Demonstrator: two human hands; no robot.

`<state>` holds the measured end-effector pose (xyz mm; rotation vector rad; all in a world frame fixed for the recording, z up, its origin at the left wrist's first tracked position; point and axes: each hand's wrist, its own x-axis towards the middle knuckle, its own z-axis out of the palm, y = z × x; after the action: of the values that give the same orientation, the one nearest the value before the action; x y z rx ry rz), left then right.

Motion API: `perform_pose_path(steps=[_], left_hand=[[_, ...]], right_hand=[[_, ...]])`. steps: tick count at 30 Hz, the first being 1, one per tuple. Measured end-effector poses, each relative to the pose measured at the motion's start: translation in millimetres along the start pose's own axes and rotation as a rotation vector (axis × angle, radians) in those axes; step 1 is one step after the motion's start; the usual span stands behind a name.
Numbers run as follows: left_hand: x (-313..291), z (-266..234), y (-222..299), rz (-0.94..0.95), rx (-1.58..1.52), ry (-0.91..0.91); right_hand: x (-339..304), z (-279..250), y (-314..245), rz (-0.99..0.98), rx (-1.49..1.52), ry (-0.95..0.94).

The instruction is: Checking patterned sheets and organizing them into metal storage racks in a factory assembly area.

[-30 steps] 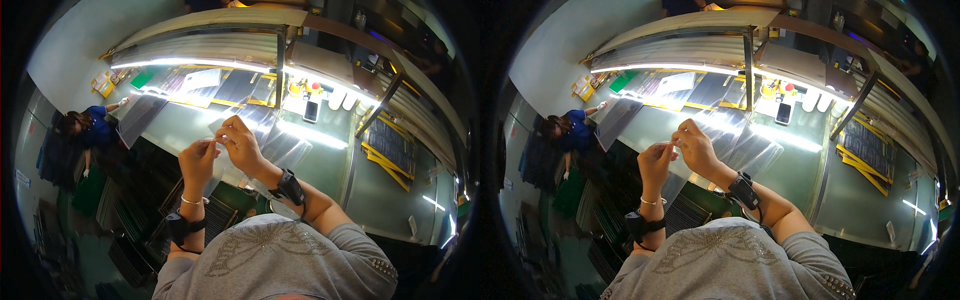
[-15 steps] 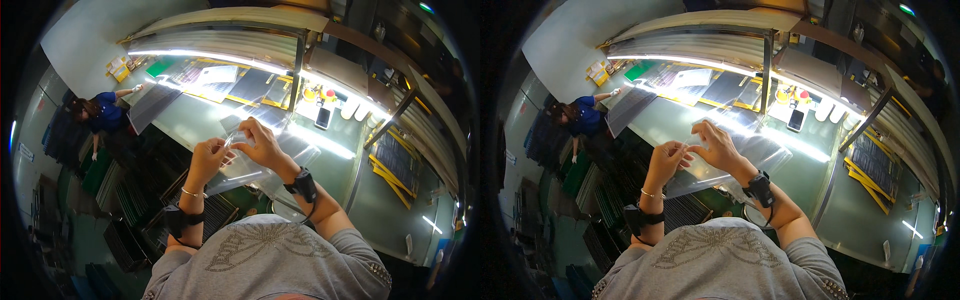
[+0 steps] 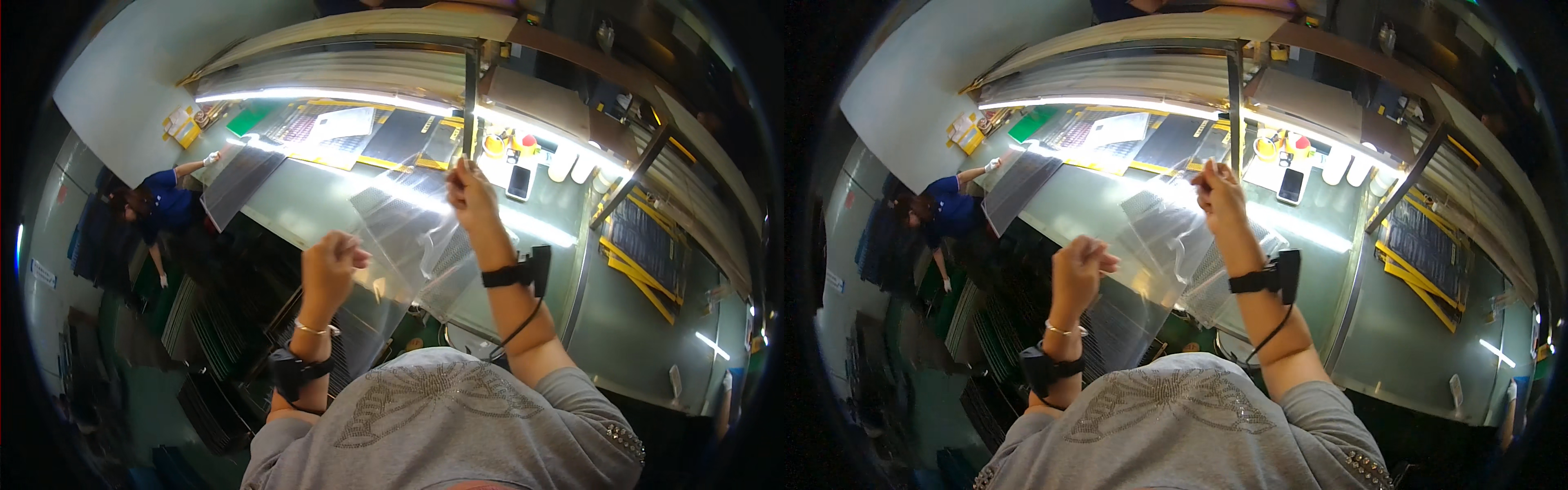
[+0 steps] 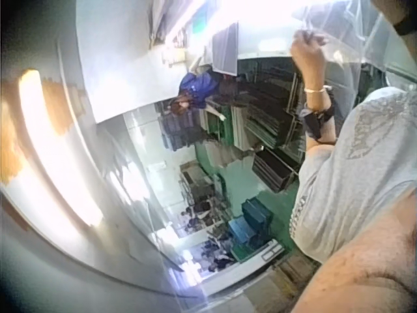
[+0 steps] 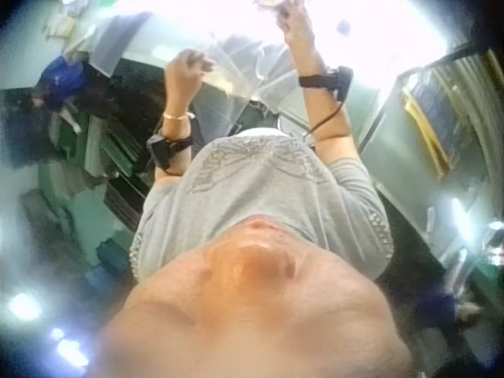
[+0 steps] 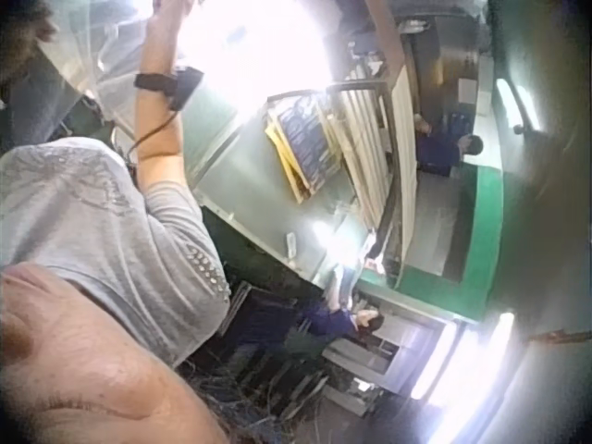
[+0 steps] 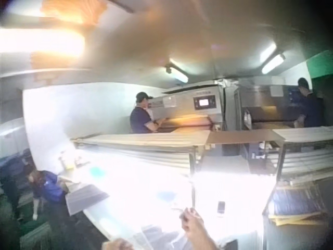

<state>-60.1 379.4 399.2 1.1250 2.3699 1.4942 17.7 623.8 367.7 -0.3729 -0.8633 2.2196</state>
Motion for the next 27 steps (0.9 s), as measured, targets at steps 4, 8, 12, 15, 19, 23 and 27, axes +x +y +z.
perform_pose_path(steps=[4,8,12,15,19,23,27], left_hand=[[2,-24,0,-0.057,-0.173,-0.096],[8,-55,8,-0.020,-0.095,-0.111],[9,-140,-15,-0.030,0.029,0.091],[25,-205,-16,-0.042,0.115,0.306],[51,-239,8,0.284,0.538,0.561],[100,-146,12,0.788,0.729,0.516],[113,-27,-59,0.776,0.427,0.131]], right_hand=[[5,-36,-21,-0.060,-0.015,0.020],[31,-131,-47,-0.302,-0.430,0.339],[8,-268,-128,-0.488,-0.202,0.695],[-50,-378,-200,-0.556,-0.360,0.772],[-51,-301,-154,-0.575,-1.114,0.549],[-52,-220,-63,-0.767,-1.735,0.263],[-73,-133,38,-0.288,-1.906,-0.320]])
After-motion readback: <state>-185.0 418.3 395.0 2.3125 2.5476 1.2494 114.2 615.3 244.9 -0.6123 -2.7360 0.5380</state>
